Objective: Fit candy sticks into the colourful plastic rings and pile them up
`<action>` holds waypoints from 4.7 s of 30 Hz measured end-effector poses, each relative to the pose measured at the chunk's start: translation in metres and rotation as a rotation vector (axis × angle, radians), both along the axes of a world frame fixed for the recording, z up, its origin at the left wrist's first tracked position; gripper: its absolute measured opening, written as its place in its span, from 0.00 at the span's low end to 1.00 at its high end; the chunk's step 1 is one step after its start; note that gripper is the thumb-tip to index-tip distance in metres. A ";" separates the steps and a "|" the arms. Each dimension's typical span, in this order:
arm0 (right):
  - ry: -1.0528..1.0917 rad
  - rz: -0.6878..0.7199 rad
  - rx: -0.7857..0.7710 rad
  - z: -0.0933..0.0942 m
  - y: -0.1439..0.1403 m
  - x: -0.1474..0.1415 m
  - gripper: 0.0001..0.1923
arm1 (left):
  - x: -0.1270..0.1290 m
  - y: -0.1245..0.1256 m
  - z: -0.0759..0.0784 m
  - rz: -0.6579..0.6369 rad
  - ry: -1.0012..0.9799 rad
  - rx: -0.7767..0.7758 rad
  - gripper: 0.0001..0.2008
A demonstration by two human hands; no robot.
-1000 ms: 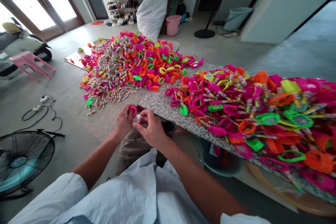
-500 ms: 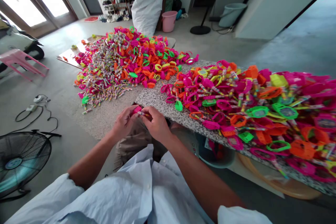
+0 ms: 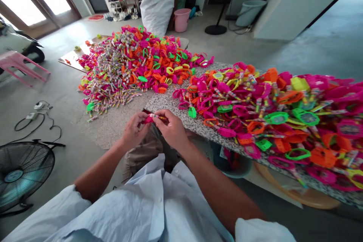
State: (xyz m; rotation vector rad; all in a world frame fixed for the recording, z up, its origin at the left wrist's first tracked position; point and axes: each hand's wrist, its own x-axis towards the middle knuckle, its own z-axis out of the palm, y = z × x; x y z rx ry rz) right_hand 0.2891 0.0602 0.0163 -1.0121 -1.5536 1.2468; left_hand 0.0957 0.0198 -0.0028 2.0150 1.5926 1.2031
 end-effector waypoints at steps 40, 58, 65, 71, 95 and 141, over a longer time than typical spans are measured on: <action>-0.142 0.188 -0.065 0.000 0.003 0.009 0.16 | -0.011 0.005 0.012 -0.326 0.179 0.021 0.13; -0.292 0.210 0.116 0.005 0.002 0.019 0.11 | -0.012 0.010 0.019 -0.412 0.235 -0.003 0.16; -0.299 0.298 0.107 0.009 0.009 0.024 0.11 | -0.011 0.013 0.023 -0.452 0.303 -0.025 0.13; -0.258 0.339 0.021 0.001 0.013 0.026 0.12 | -0.007 0.017 0.024 -0.459 0.220 -0.101 0.12; -0.096 0.475 -0.206 -0.010 0.010 0.031 0.19 | -0.013 0.029 0.010 -0.577 0.014 -0.394 0.20; -1.269 0.018 0.320 -0.060 0.181 -0.046 0.19 | -0.126 0.095 -0.083 0.299 0.221 -0.169 0.18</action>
